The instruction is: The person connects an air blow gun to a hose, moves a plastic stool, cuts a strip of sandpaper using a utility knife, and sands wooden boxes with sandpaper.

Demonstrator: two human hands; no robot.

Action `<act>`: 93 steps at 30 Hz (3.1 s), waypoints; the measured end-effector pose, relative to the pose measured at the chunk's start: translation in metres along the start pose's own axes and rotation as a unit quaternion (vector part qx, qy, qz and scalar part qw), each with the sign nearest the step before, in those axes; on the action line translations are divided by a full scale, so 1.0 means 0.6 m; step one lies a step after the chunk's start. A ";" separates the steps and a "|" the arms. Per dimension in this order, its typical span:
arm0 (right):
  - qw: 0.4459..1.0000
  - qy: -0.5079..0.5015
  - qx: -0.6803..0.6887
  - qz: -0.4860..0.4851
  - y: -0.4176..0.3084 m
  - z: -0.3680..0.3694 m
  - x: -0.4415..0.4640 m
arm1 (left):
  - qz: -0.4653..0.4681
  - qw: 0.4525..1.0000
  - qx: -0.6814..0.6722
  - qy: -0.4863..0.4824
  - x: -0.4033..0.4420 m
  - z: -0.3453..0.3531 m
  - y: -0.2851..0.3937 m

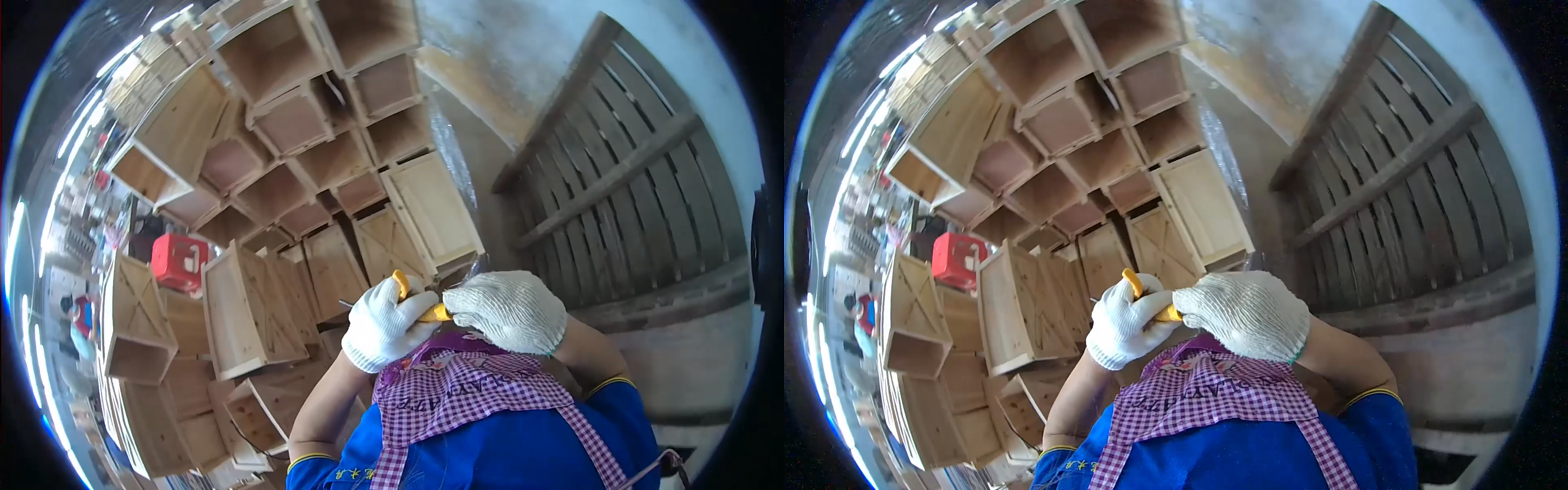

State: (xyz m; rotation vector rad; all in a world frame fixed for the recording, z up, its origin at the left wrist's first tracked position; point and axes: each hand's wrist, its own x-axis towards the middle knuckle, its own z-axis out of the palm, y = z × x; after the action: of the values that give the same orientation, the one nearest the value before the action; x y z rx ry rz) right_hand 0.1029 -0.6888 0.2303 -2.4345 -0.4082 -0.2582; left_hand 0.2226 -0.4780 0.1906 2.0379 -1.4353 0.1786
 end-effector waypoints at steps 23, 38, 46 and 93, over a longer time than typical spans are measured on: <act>0.948 0.094 0.161 0.258 -0.007 0.110 -0.221 | 0.032 0.803 -0.476 -0.357 -0.063 0.198 -0.008; 0.877 0.167 0.248 0.376 0.320 -0.144 -0.482 | -0.042 0.681 -0.535 -0.498 0.259 0.573 0.186; 0.846 0.175 0.308 0.398 0.466 -0.254 -0.487 | -0.148 0.654 -0.585 -0.456 0.365 0.658 0.222; 0.811 -0.067 0.538 0.220 1.309 -0.492 0.762 | -0.379 0.698 -0.608 -0.009 1.214 0.507 -0.669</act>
State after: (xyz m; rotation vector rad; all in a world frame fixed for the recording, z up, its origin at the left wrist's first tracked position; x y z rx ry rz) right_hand 0.7817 -1.3550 0.1393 -1.3425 0.0064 0.2979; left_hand 0.7942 -1.1494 0.1105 1.2312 -0.2912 -0.9112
